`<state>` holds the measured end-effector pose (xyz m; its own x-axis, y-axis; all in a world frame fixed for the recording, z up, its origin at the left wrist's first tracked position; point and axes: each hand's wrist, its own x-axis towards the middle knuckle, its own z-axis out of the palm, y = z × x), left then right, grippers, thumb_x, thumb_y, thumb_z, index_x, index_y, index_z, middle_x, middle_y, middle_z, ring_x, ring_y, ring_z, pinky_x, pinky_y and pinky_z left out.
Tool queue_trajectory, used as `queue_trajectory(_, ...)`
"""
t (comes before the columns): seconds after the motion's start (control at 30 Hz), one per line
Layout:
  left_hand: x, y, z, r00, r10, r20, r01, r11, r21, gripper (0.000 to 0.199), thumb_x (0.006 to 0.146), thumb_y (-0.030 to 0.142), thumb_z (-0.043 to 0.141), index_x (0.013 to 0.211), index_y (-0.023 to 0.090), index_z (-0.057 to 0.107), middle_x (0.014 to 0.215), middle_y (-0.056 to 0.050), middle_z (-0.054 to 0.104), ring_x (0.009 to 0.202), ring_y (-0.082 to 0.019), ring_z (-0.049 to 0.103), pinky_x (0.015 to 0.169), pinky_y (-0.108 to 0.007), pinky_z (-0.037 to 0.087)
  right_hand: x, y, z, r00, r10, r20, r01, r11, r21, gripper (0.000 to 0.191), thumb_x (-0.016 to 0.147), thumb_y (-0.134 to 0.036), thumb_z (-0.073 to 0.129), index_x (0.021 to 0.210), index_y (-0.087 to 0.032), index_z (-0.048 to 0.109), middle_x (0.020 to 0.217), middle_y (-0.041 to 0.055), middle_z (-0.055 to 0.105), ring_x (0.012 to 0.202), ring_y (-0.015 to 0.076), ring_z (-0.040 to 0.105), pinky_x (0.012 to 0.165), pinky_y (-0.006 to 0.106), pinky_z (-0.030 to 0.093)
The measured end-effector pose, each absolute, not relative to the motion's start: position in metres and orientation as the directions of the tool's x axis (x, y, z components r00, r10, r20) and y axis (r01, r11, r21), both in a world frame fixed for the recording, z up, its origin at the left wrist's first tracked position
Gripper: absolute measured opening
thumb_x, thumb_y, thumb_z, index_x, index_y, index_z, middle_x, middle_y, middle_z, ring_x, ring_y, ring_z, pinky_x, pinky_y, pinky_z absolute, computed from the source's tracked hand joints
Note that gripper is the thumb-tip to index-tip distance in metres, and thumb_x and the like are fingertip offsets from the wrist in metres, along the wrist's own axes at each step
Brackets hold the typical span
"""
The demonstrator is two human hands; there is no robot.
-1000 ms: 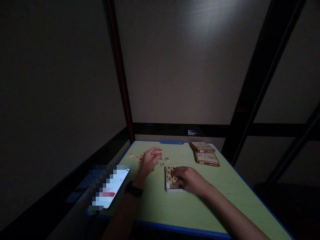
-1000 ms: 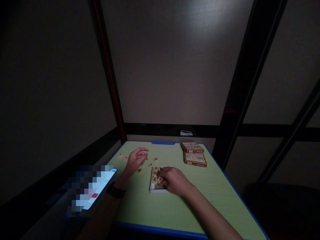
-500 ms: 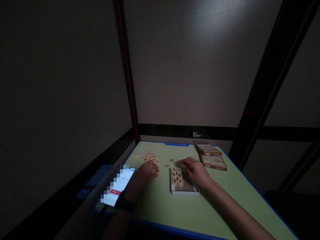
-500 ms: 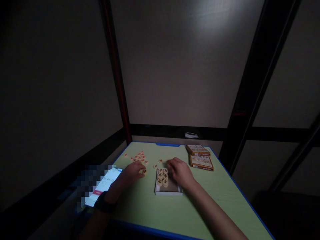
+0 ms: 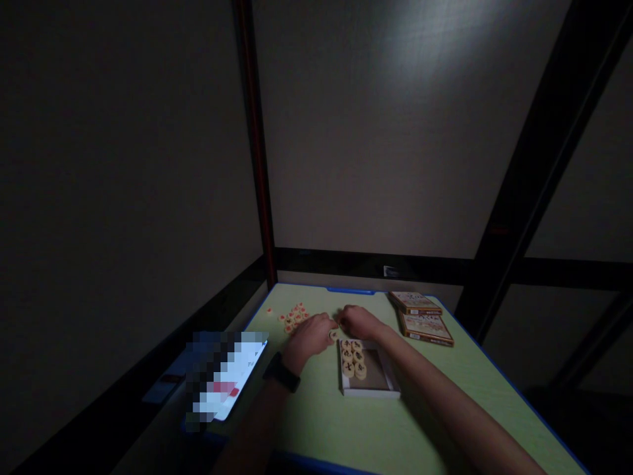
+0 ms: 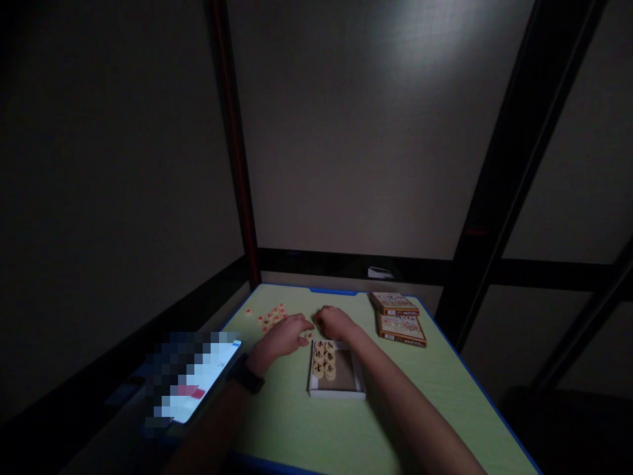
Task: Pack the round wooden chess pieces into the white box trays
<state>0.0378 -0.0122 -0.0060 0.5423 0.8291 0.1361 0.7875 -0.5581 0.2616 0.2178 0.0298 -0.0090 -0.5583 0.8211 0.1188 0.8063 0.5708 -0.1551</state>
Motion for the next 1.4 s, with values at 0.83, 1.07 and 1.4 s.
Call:
queue_trajectory(0.83,0.056,-0.001,-0.027,0.336,0.935,0.117,-0.053,-0.105,0.993,0.031,0.062,0.012,0.080,0.089,0.014,0.066,0.087,-0.006,0.071,0.085,-0.017,0.068,0.082,-0.031,0.055,0.234,-0.043,-0.022,-0.363,0.713,0.599,0.663,0.650,-0.372,0.023,0.094,-0.015,0.051,0.112,-0.019,0.064,0.106,0.0097,0.063,0.093,0.0195,0.063,0.082,0.031,0.053)
queue_trajectory(1.07,0.055,-0.012,-0.020,0.482,0.876,0.028,-0.182,0.069,0.981,0.045,0.058,0.030,0.088,0.094,0.010,0.070,0.092,-0.012,0.074,0.089,-0.022,0.071,0.090,-0.036,0.054,0.233,-0.048,-0.017,-0.389,0.796,0.463,0.809,0.536,-0.242,0.027,0.092,-0.012,0.050,0.117,-0.016,0.061,0.112,0.0111,0.063,0.091,0.0194,0.064,0.081,0.029,0.052)
queue_trajectory(1.4,0.049,-0.017,-0.013,0.413,0.910,0.016,-0.157,0.053,0.986,0.039,0.068,0.032,0.082,0.098,0.010,0.069,0.090,-0.011,0.073,0.085,-0.022,0.072,0.086,-0.037,0.057,0.226,-0.063,-0.004,-0.479,0.777,0.408,0.819,0.563,-0.111,0.030,0.093,-0.014,0.048,0.122,-0.017,0.059,0.108,0.0104,0.063,0.089,0.0189,0.063,0.079,0.027,0.050)
